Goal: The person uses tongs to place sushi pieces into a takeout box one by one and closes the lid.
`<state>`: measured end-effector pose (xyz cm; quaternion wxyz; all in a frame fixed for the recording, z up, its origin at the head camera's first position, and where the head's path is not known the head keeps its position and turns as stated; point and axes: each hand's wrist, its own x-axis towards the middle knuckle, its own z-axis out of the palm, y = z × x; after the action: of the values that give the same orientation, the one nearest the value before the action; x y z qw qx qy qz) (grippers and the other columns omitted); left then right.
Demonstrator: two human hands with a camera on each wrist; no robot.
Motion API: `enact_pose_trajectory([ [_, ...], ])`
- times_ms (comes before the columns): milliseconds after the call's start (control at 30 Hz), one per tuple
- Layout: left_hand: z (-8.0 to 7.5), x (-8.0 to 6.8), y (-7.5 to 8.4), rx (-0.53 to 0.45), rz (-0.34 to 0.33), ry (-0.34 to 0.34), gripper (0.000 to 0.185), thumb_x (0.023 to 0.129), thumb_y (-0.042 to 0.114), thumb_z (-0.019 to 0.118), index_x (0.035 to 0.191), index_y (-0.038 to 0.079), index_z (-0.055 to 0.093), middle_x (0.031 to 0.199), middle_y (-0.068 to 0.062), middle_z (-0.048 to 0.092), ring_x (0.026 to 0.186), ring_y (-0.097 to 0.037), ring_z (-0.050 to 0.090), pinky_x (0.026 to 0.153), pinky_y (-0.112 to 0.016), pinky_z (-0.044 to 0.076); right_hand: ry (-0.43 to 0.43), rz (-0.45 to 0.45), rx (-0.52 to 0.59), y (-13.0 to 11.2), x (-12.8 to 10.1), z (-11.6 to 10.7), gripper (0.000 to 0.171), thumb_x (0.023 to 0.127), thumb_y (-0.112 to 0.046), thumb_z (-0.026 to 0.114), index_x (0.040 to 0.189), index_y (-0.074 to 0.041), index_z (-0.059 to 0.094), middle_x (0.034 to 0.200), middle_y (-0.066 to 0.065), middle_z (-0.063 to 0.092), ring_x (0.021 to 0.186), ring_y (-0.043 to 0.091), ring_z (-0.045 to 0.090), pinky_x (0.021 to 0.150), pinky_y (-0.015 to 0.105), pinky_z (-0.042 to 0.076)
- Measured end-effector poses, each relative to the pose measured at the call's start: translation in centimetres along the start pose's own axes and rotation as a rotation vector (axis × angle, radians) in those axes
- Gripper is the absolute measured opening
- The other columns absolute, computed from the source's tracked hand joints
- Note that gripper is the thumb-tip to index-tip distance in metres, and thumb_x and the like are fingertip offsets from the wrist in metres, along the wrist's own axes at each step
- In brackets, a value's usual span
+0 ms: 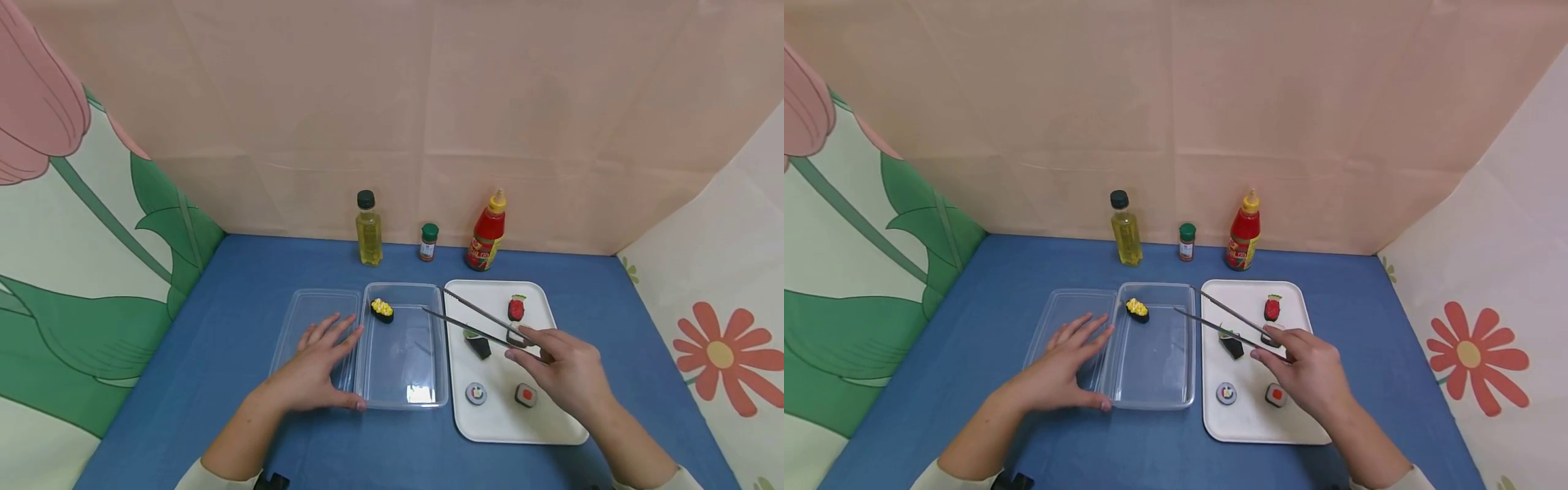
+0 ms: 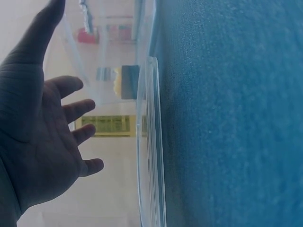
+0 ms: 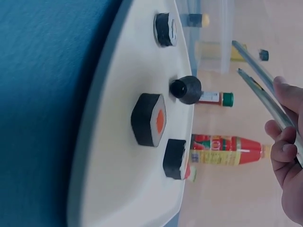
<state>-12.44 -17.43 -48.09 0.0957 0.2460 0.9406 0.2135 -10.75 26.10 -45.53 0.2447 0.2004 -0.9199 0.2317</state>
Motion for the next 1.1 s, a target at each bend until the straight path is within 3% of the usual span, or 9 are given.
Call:
enact_pose_trajectory([
  [267,0.2,0.0,-0.1,0.019,-0.007,-0.005,0.126,0.066,0.077,0.083,0.165,0.018,0.031,0.174,-0.003,0.016,0.158,-0.037,0.006,0.116,-0.076,0.007,0.034,0.031,-0.033,0.8,-1.5,-1.1,0.051,0.068,-0.028,0.098,0.115,-0.013,0.082,0.065,-0.016,0.043,0.058,0.001,0.036,0.049,0.014,0.026],
  [633,-0.1,0.0,0.0,0.0,-0.01,-0.009,0.126,0.066,0.076,0.084,0.164,0.017,0.032,0.174,-0.003,0.016,0.158,-0.038,0.005,0.116,-0.076,0.006,-0.036,0.183,-0.124,1.3,-3.1,-2.6,0.054,0.067,-0.03,0.099,0.113,-0.008,0.081,0.072,-0.006,0.062,0.06,0.005,0.043,0.047,0.02,0.037],
  [1100,0.0,0.0,0.0,-0.012,0.023,0.014,0.123,0.068,0.072,0.086,0.163,0.013,0.035,0.173,-0.006,0.017,0.158,-0.039,0.007,0.116,-0.076,0.007,-0.039,0.192,-0.116,2.0,-4.6,-3.0,0.051,0.066,-0.029,0.099,0.11,-0.009,0.081,0.078,-0.004,0.07,0.06,0.0,0.045,0.05,0.014,0.034],
])
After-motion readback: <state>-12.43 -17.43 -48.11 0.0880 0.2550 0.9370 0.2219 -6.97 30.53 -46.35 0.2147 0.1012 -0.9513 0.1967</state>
